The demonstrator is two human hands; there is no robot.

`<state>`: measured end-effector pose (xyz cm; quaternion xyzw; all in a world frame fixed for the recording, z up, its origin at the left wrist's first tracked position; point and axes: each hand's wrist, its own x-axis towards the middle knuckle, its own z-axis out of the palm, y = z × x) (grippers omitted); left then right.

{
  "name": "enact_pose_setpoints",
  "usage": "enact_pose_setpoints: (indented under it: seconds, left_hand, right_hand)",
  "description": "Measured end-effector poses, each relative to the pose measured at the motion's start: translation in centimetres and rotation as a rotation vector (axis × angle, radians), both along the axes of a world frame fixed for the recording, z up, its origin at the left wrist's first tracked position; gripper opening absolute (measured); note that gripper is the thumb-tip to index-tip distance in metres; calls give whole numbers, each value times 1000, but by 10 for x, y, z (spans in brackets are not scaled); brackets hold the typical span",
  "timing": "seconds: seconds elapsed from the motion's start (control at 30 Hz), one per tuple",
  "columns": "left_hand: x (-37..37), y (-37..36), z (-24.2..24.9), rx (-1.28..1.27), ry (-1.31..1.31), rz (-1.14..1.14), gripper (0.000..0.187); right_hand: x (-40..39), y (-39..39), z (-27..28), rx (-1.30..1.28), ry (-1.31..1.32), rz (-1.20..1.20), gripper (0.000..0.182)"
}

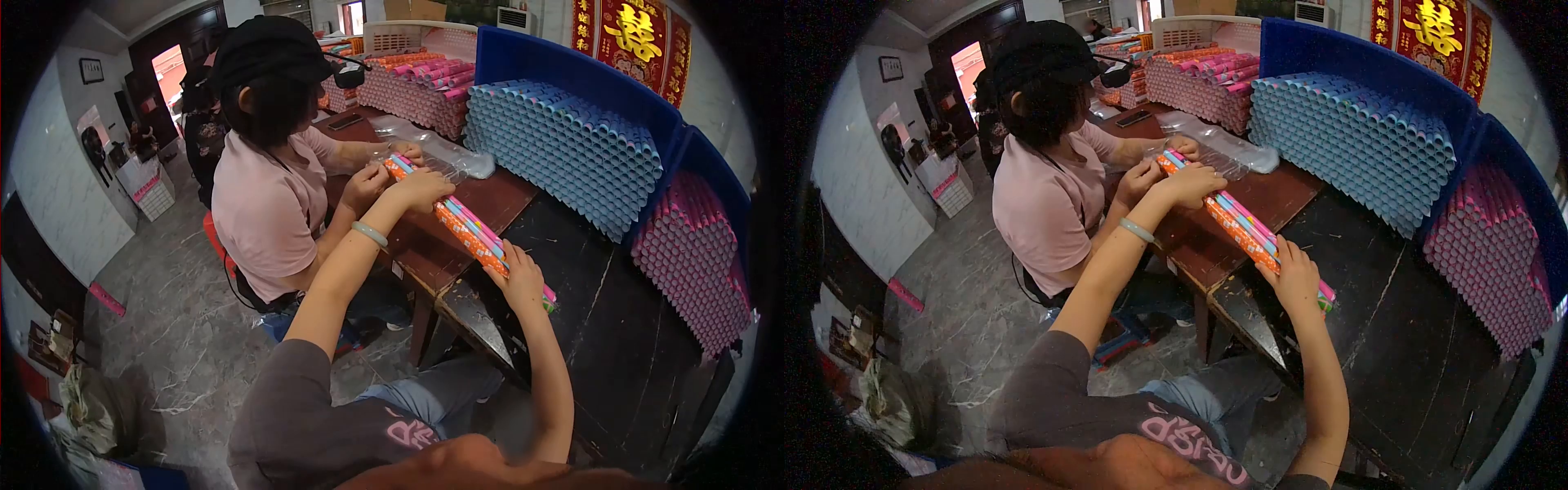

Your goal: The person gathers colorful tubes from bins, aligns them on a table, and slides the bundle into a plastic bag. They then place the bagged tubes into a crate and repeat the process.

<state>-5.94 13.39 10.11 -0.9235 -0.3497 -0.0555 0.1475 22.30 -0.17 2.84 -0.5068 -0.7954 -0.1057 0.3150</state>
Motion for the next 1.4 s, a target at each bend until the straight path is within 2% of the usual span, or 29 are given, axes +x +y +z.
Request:
enact_pose_setpoints:
  seconds: [0.23,0.33,0.47,0.57,0.67,0.77,0.83,0.93,0.97,1.1,1.13,1.27,1.4]
  left_hand:
    - [0,-7,-8,-79,11,60,32]
    - [-3,-4,-13,-15,-90,-49,31]
    - [-1,-1,-10,-83,-71,-11,32]
    - [-2,-5,-5,-13,-102,-40,34]
    - [-2,-7,-3,-19,-67,7,32]
    - [-1,-10,8,94,-77,-24,34]
    - [1,-14,20,-32,-137,24,32]
    - [4,1,27,188,-219,-116,31]
    - [14,-10,40,103,-151,-37,33]
    - [68,-35,42,8,-140,-96,35]
    - [88,-45,34,-4,-164,-147,35]
    - [168,-86,-17,-95,-252,-350,39]
    - [228,-135,-49,-243,-219,-450,40]
  right_hand:
    - [0,5,-6,9,-36,20,67]
    - [0,6,-7,-9,-40,11,67]
    - [1,7,-10,36,-51,1,67]
    - [1,7,-9,49,-62,-8,67]
    - [1,4,-3,41,-80,-11,68]
    - [0,-3,16,-6,-98,-38,68]
    - [4,-4,28,-1,-106,-50,68]
    - [14,-5,41,34,-103,-88,69]
    - [20,-7,44,54,-109,-73,68]
    - [71,-47,58,31,-156,-93,70]
    - [88,-61,55,92,-199,-112,71]
    - [156,-145,52,-82,-289,-223,73]
    - [204,-213,37,-220,-310,-298,74]
